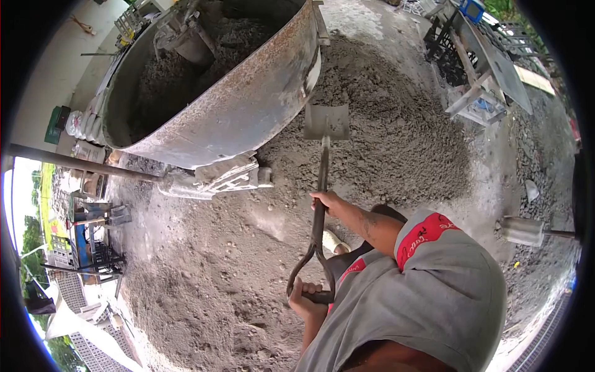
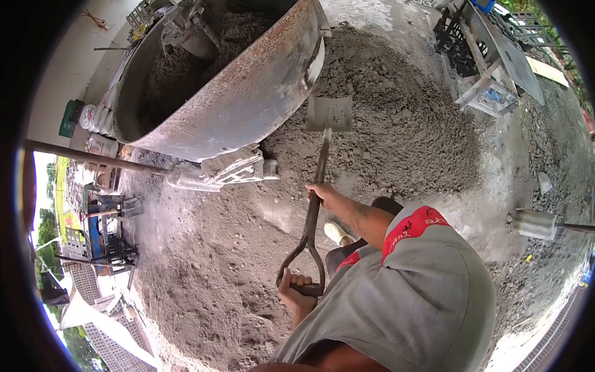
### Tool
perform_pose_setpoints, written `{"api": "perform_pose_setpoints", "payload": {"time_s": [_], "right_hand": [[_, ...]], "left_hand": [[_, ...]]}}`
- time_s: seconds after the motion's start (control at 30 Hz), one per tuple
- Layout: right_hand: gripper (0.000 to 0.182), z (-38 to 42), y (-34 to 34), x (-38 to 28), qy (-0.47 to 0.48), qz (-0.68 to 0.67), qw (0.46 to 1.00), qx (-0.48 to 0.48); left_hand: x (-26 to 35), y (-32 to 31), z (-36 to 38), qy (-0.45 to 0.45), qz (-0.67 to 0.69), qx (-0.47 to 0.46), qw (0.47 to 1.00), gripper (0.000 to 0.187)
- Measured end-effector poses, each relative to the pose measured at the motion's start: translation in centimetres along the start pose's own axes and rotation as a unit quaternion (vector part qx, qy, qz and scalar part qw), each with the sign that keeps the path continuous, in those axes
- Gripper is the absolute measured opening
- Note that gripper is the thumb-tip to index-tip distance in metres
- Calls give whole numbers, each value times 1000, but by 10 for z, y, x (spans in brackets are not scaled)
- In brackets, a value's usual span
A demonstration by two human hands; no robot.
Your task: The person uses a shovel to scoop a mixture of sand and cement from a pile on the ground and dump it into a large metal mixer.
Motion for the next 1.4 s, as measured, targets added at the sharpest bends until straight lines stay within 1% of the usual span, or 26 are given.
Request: {"api": "perform_pose_setpoints", "payload": {"time_s": [0.07, 0.1, 0.13, 0.17, 0.2, 0.23, 0.27, 0.33, 0.47, 0.53, 0.57, 0.63, 0.7, 0.73, 0.8, 0.83, 0.87, 0.97, 1.03, 1.1, 1.13, 1.17, 1.23, 1.3, 1.37, 1.4], "right_hand": [[26, 5, -12, -28, 24, 12, 1000, -11], [35, 15, -9, -64, 144, 259, 955, 12], [45, 30, -19, -94, 254, 483, 837, 33], [45, 33, -18, -113, 259, 485, 835, 36], [49, 49, -40, -137, 372, 562, 738, -38], [54, 83, -66, -146, 466, 623, 618, -114], [54, 102, -70, -148, 462, 628, 616, -116], [46, 172, -99, -181, 463, 595, 653, -70], [43, 174, -105, -211, 458, 569, 681, -55], [39, 162, -114, -214, 471, 591, 651, -75], [39, 139, -111, -232, 480, 593, 642, -71], [34, 97, -97, -239, 570, 506, 645, -48], [32, 53, -98, -213, 583, 561, 587, -39], [31, 21, -105, -178, 572, 657, 490, -20], [31, 27, -111, -153, 530, 677, 510, -17], [32, 18, -108, -161, 501, 696, 515, 4], [33, 19, -104, -156, 506, 746, 430, 46], [31, -16, -68, -135, 491, 752, 427, 100], [30, 11, -74, -129, 482, 760, 427, 88], [30, -15, -57, -88, 390, 797, 459, 42], [29, -37, -39, -62, 476, 750, 457, 52], [29, -36, -31, -46, 472, 753, 456, 47], [28, -15, -27, -8, 483, 791, 375, 14], [28, -1, -7, -2, 443, 809, 385, -14], [32, 13, 24, -11, 389, 801, 455, -17], [32, 21, 32, -14, 387, 801, 456, -15]], "left_hand": [[-15, -89, -66, -27, 39, -42, 998, 31], [-33, -125, -118, -60, 12, -70, 996, 26], [-42, -159, -143, -81, -7, -92, 992, 25], [-43, -182, -133, -66, 56, -118, 989, 22], [-42, -211, -118, -40, 72, -180, 980, 27], [-42, -222, -108, -34, 78, -178, 980, 27], [-36, -242, -97, -24, 98, -235, 967, 28], [-24, -274, -95, 18, 116, -350, 929, 33], [-23, -306, -107, 87, 144, -432, 886, 30], [-23, -308, -116, 98, 135, -373, 913, 28], [-36, -338, -140, 96, 138, -385, 907, 28], [-44, -326, -226, -108, 37, -228, 967, 27], [-56, -328, -257, -1, 119, -360, 926, 22], [-52, -292, -268, 3, 115, -337, 934, 22], [-48, -270, -281, 74, 42, -283, 955, 21], [-43, -275, -274, 71, 49, -293, 952, 21], [-45, -274, -271, 76, 54, -283, 955, 20], [-54, -255, -264, 105, 25, -248, 963, 21], [-56, -246, -273, 76, -43, -279, 956, 23], [-75, -206, -300, 102, -56, -252, 961, 24], [-86, -183, -307, 118, -53, -253, 959, 21], [-95, -166, -311, 133, -51, -256, 956, 19], [-127, -129, -314, 144, -58, -242, 958, 22], [-166, -115, -314, 182, 1, -287, 940, 24], [-193, -109, -292, 173, 4, -296, 939, 25], [-192, -107, -270, 164, -5, -255, 953, 25]]}}
Point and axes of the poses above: each hand's wrist, its own z-axis away from the middle knuckle, its own y-axis out of the back of the hand, x = y × z, the point moved 10 cm from there along -z, towards the middle knuckle, and after that the axes turned 4 degrees about y, right-handed, at the moved point
